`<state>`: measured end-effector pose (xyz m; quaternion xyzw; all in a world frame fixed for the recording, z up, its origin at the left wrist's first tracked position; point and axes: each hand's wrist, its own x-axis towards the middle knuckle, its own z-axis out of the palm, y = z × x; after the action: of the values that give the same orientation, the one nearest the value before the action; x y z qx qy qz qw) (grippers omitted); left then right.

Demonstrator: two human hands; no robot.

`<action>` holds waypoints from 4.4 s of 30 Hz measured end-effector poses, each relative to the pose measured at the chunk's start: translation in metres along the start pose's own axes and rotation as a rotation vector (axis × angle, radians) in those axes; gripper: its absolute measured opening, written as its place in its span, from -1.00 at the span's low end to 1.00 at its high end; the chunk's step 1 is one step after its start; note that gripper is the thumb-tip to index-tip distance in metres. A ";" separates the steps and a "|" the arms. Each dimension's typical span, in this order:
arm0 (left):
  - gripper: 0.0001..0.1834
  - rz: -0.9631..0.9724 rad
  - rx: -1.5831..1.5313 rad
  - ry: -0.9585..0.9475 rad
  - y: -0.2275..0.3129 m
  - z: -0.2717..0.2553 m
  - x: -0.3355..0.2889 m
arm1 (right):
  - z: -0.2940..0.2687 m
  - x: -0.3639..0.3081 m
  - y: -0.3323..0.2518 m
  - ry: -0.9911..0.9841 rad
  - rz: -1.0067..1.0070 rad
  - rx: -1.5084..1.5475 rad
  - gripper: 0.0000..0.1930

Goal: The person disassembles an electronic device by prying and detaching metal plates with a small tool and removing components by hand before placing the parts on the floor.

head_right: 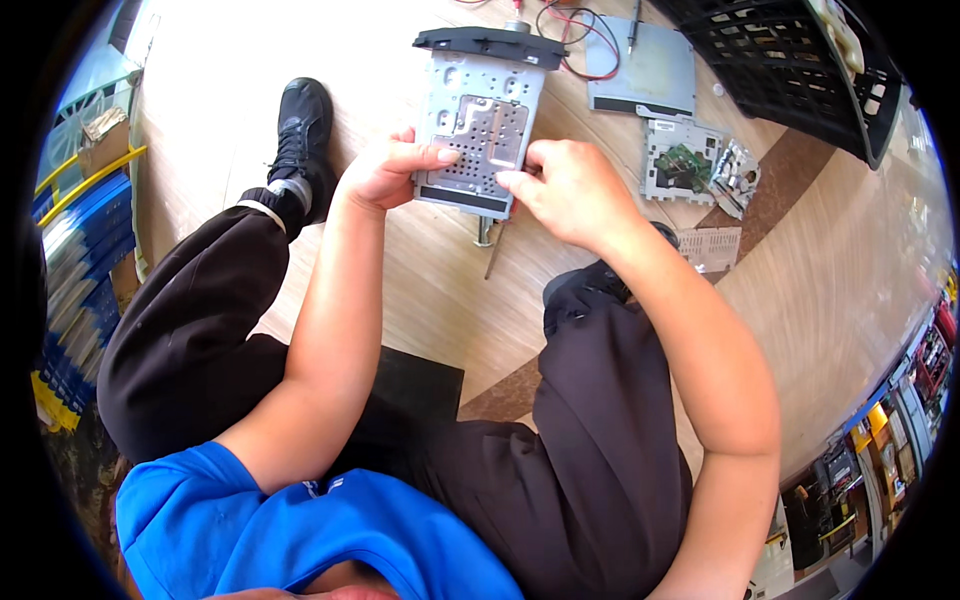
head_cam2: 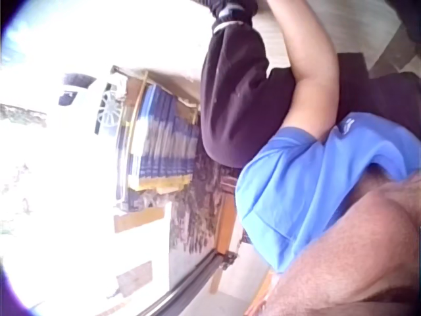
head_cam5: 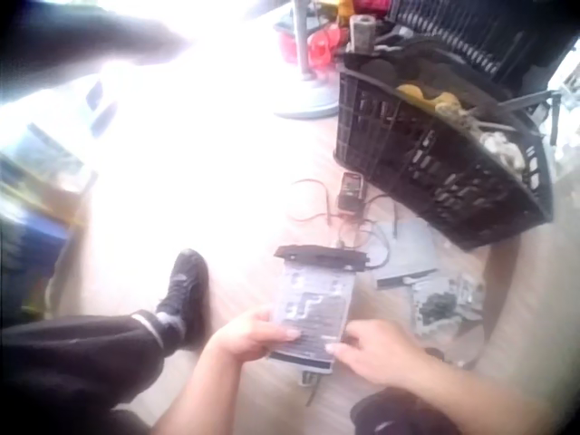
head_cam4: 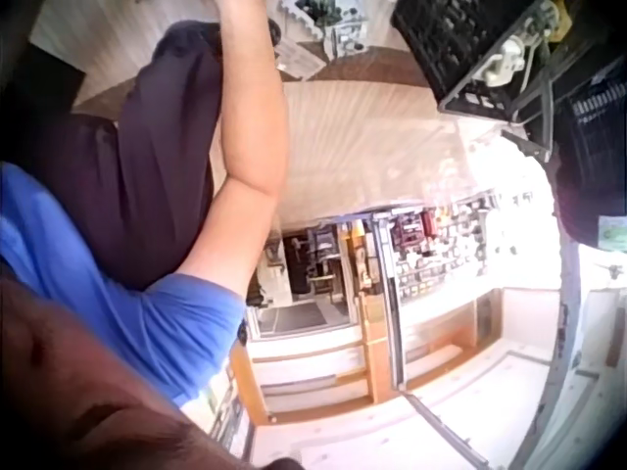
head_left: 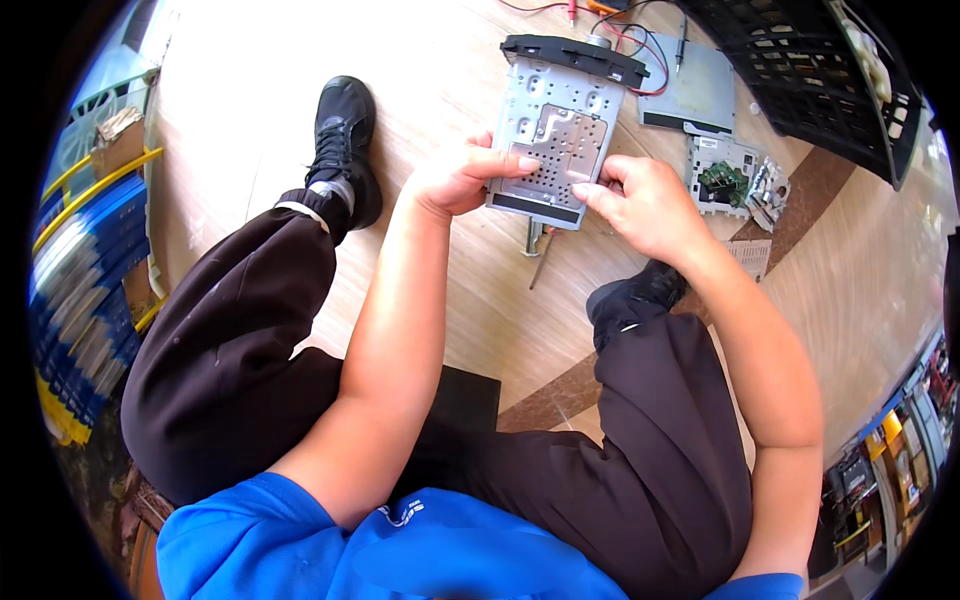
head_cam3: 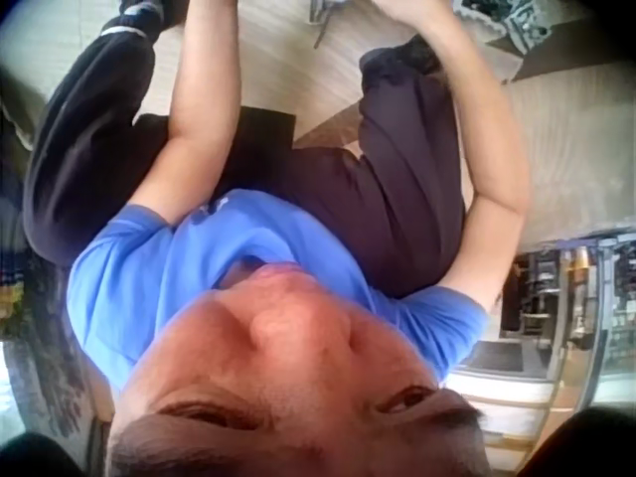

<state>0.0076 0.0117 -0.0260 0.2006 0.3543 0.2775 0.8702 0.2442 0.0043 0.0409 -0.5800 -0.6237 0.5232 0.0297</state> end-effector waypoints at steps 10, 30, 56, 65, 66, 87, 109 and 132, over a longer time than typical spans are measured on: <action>-0.48 0.002 -0.024 0.036 0.002 0.004 -0.001 | -0.010 0.003 0.001 -0.039 -0.003 -0.064 -0.66; -0.42 0.043 -0.074 0.051 -0.001 0.001 0.003 | -0.024 -0.004 0.034 0.079 -0.034 -0.026 -0.71; -0.46 0.032 -0.076 -0.011 0.001 0.000 0.001 | -0.009 -0.025 0.180 0.105 0.200 -0.524 -0.83; -0.46 0.011 -0.100 -0.031 -0.002 0.000 0.003 | 0.019 -0.025 0.195 0.151 -0.021 -0.907 -0.90; -0.46 0.013 -0.100 -0.029 -0.001 -0.001 0.003 | 0.019 -0.024 0.195 0.144 -0.038 -0.931 -0.91; -0.47 0.005 -0.119 -0.064 0.000 0.001 0.002 | 0.029 -0.007 0.196 0.073 -0.031 -1.034 -0.86; -0.53 -0.015 -0.154 -0.025 -0.006 -0.004 0.002 | -0.012 0.007 -0.019 0.191 -0.389 -0.313 -0.91; -0.57 0.000 -0.172 -0.052 -0.009 -0.003 0.005 | -0.027 0.015 -0.037 0.097 -0.252 -0.356 -0.83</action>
<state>0.0115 0.0087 -0.0352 0.1324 0.3062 0.3016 0.8932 0.2313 0.0407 0.0696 -0.5179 -0.7716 0.3687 0.0219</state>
